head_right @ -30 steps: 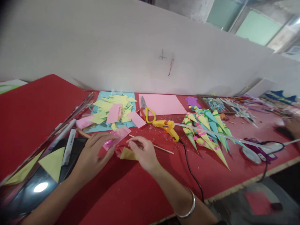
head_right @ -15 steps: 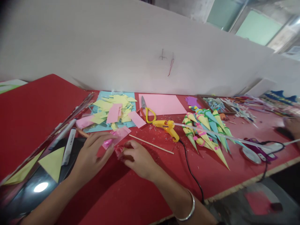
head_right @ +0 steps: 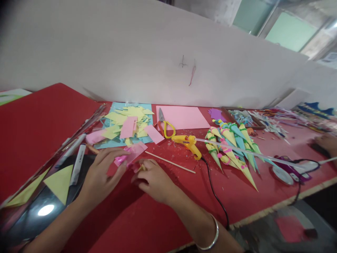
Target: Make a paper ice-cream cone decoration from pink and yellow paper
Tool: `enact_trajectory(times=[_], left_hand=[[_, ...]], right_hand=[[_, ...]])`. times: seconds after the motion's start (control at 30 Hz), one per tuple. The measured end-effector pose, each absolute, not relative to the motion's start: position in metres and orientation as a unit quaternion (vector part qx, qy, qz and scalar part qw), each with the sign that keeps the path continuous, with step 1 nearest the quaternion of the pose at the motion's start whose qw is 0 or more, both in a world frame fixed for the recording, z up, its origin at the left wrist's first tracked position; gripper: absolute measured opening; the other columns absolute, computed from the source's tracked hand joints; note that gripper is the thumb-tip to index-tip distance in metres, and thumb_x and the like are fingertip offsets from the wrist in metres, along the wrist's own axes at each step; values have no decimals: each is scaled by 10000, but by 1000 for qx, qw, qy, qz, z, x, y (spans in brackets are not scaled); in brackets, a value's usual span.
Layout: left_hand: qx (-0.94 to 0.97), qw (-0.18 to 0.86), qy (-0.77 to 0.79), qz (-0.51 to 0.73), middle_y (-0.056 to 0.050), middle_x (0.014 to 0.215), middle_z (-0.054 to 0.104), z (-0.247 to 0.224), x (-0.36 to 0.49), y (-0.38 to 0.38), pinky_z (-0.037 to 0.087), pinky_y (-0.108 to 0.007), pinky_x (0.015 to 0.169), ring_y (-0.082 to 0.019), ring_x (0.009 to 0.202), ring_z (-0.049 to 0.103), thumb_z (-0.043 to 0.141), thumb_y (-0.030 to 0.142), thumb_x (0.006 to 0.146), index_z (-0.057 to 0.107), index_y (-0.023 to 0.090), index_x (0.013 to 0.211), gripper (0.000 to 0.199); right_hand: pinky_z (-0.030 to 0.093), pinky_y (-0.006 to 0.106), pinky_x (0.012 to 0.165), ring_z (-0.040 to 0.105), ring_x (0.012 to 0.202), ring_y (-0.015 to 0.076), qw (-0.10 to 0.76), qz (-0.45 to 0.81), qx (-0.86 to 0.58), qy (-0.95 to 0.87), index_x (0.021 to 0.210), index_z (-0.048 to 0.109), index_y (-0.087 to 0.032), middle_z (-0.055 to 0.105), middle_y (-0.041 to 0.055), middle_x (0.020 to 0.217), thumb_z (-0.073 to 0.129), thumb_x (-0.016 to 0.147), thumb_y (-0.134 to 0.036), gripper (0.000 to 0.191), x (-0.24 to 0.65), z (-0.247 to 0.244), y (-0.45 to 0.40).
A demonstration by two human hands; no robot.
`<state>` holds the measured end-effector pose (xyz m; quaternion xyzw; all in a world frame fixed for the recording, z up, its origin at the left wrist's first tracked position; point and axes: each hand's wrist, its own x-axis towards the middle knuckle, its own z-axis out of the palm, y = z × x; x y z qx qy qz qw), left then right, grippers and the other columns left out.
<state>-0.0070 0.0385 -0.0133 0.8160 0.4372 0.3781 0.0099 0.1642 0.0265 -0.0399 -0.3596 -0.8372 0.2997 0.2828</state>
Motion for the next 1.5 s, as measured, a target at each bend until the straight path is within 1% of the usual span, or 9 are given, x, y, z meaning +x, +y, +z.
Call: enact_trajectory(times=[0.2, 0.37, 0.47, 0.63, 0.73, 0.93, 1.1, 1.3, 1.5], left_hand=[[817, 13, 432, 381, -49, 891, 566, -13, -6, 38, 432, -321, 793, -189, 873, 523, 426, 160, 827, 532, 187, 945, 161], [782, 82, 475, 396, -50, 898, 566, -13, -6, 37, 448, -322, 778, -186, 858, 535, 435, 219, 821, 513, 187, 945, 150], [745, 224, 494, 389, -43, 892, 576, -16, -1, 36, 474, -309, 728, -170, 796, 560, 456, 276, 812, 504, 184, 973, 192], [650, 546, 412, 330, -38, 972, 634, -18, 12, 29, 503, -312, 725, -170, 809, 617, 488, 301, 778, 512, 222, 1045, 280], [587, 636, 382, 324, -52, 1059, 631, -17, 16, 26, 490, -335, 791, -193, 903, 614, 544, 272, 732, 494, 234, 1119, 392], [526, 658, 411, 348, -46, 1196, 574, -18, 18, 24, 434, -339, 899, -235, 1097, 520, 610, 279, 690, 508, 250, 1161, 483], [526, 648, 416, 360, -55, 1112, 630, -15, 22, 23, 445, -352, 876, -255, 1041, 552, 629, 399, 679, 595, 231, 1051, 409], [522, 613, 440, 397, -45, 1104, 634, -17, 24, 24, 431, -353, 888, -248, 1079, 529, 609, 391, 699, 577, 236, 1066, 400], [551, 583, 474, 363, -38, 1049, 654, -21, 25, 24, 460, -336, 845, -231, 1011, 571, 537, 397, 751, 560, 196, 1051, 362]], right_hand=[[402, 291, 873, 513, 1005, 158, 338, 336, -417, -774, 818, 637, -193, 502, 57, 1081, 524, 768, -59, 182, 165, -39, 28], [430, 288, 807, 534, 970, 162, 454, 366, -454, -674, 800, 656, -226, 518, 41, 1033, 559, 758, -122, 148, 164, -31, 28], [442, 277, 768, 518, 1004, 174, 512, 371, -459, -625, 784, 662, -245, 535, 36, 1007, 572, 754, -154, 131, 163, -27, 27], [414, 320, 862, 502, 1030, 185, 543, 362, -434, -621, 774, 672, -252, 524, 39, 1002, 602, 734, -153, 128, 162, -27, 24], [396, 334, 898, 484, 1056, 183, 549, 359, -417, -629, 791, 673, -261, 499, 35, 1036, 611, 731, -148, 142, 161, -28, 22], [353, 371, 961, 460, 1096, 188, 525, 390, -382, -653, 750, 677, -259, 478, 27, 1094, 636, 726, -188, 86, 160, -26, 21], [344, 372, 982, 455, 1109, 189, 510, 423, -359, -658, 742, 682, -256, 448, 25, 1154, 642, 729, -213, 60, 160, -22, 20], [330, 374, 992, 464, 1095, 181, 529, 430, -348, -643, 778, 692, -270, 471, 25, 1128, 614, 748, -203, 107, 160, -24, 21], [474, 282, 748, 557, 813, 136, 558, 436, -400, -581, 840, 687, -256, 548, 13, 835, 557, 767, -194, 161, 163, -27, 26]])
